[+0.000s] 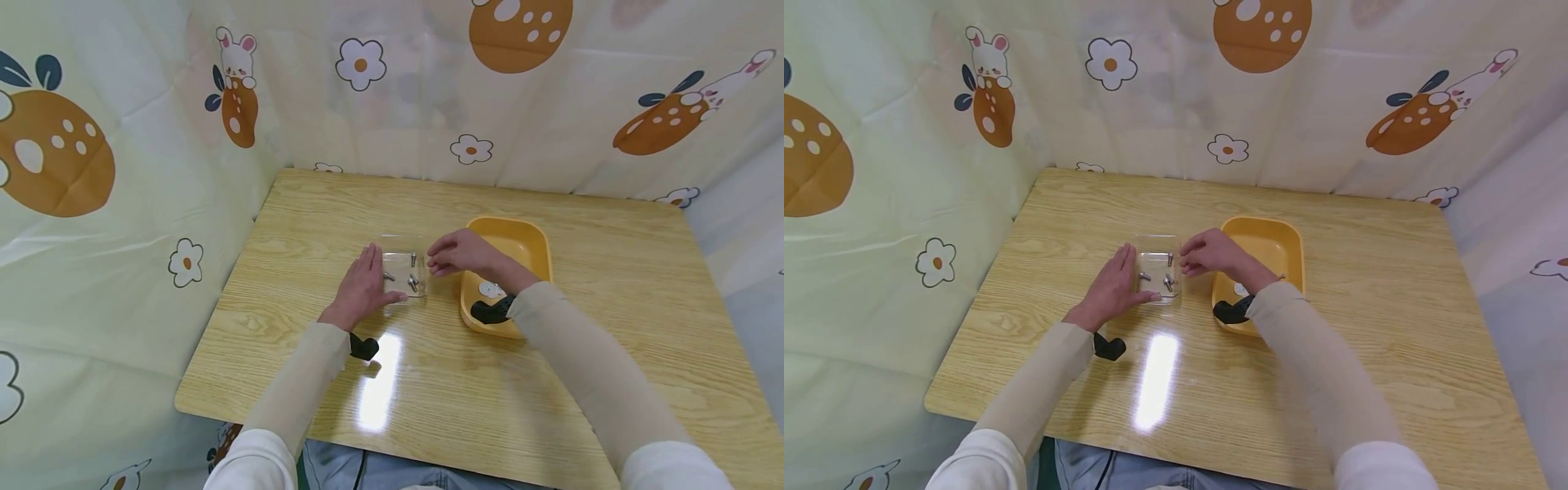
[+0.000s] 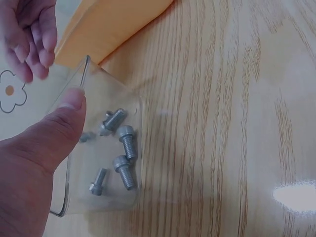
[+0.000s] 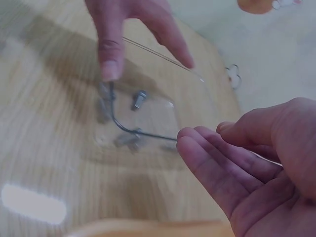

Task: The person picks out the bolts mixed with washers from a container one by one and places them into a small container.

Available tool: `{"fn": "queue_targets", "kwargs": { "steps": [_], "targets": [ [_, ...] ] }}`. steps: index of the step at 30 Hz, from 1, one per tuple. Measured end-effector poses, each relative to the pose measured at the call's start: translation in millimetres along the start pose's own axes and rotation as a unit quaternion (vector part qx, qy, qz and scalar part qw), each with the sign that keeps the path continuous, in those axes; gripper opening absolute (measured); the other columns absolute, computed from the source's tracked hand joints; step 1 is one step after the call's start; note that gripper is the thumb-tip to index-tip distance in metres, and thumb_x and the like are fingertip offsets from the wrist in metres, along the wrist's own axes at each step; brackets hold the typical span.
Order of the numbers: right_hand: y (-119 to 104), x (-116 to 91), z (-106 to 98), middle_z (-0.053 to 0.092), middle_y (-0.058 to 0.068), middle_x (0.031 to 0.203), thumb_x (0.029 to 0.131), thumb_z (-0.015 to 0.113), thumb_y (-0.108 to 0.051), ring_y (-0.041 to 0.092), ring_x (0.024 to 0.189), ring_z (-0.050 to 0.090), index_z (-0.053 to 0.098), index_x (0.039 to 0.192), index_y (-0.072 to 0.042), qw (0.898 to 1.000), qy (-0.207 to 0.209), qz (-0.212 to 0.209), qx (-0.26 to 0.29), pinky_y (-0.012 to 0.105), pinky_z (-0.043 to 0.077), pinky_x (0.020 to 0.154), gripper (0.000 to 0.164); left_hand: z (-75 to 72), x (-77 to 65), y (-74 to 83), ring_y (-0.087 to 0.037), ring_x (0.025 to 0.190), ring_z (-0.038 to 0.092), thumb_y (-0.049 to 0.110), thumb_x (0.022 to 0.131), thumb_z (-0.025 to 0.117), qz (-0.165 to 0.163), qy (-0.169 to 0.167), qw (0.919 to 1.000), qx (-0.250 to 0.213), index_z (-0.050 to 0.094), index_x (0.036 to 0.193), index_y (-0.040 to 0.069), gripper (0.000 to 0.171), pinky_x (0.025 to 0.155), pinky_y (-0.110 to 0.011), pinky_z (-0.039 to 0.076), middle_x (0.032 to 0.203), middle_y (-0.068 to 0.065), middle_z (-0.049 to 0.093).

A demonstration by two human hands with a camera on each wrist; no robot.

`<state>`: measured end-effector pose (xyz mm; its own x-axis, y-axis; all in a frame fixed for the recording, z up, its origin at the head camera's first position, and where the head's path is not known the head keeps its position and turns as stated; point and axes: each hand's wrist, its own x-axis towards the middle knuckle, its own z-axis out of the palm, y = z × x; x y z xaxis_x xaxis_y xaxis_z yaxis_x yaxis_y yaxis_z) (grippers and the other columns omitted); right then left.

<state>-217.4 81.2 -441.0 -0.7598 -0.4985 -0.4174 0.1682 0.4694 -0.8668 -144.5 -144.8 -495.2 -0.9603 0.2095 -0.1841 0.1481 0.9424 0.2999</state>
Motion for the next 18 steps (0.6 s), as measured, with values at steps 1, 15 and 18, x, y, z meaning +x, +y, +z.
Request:
{"fn": "queue_targets", "kwargs": {
  "steps": [1, 15, 18],
  "targets": [
    [0.7, -2.2, -4.0, 0.065, 0.03, 0.119, 0.1, 0.054, -0.005, 0.025, 0.093, 0.073, 0.057, 0.125, 0.011, 1.0, 0.003, 0.001, 0.001, 0.034, 0.061, 0.082, 0.029, -0.1, -0.1, 0.4, -0.029, 0.155, 0.008, 0.062, 0.087, 0.064, -0.002, -0.001, 1.0, -0.002, 0.004, 0.158, -0.002, 0.113, 0.126, -0.041, 0.015, 0.167, -0.019, 0.004],
    [27.0, -38.8, -60.8, 0.062, 0.031, 0.12, 0.102, 0.049, -0.003, 0.019, 0.094, 0.072, 0.05, 0.13, 0.017, 0.999, 0.044, 0.004, -0.003, 0.029, 0.06, 0.083, 0.034, -6.5, 0.5, 8.2, -0.031, 0.155, 0.011, 0.058, 0.085, 0.07, 0.014, 0.01, 0.9998, -0.007, 0.011, 0.159, 0.005, 0.109, 0.126, -0.045, 0.016, 0.166, -0.017, 0.011],
    [33.8, -44.0, -67.9, 0.065, 0.03, 0.118, 0.102, 0.05, -0.004, 0.014, 0.089, 0.073, 0.05, 0.129, 0.017, 0.998, 0.058, 0.011, -0.007, 0.03, 0.06, 0.083, 0.034, -7.9, 0.6, 10.9, -0.031, 0.155, 0.01, 0.058, 0.085, 0.069, 0.022, 0.006, 0.9997, -0.012, 0.012, 0.159, 0.006, 0.107, 0.126, -0.046, 0.015, 0.167, -0.017, 0.011]
  ]
}}
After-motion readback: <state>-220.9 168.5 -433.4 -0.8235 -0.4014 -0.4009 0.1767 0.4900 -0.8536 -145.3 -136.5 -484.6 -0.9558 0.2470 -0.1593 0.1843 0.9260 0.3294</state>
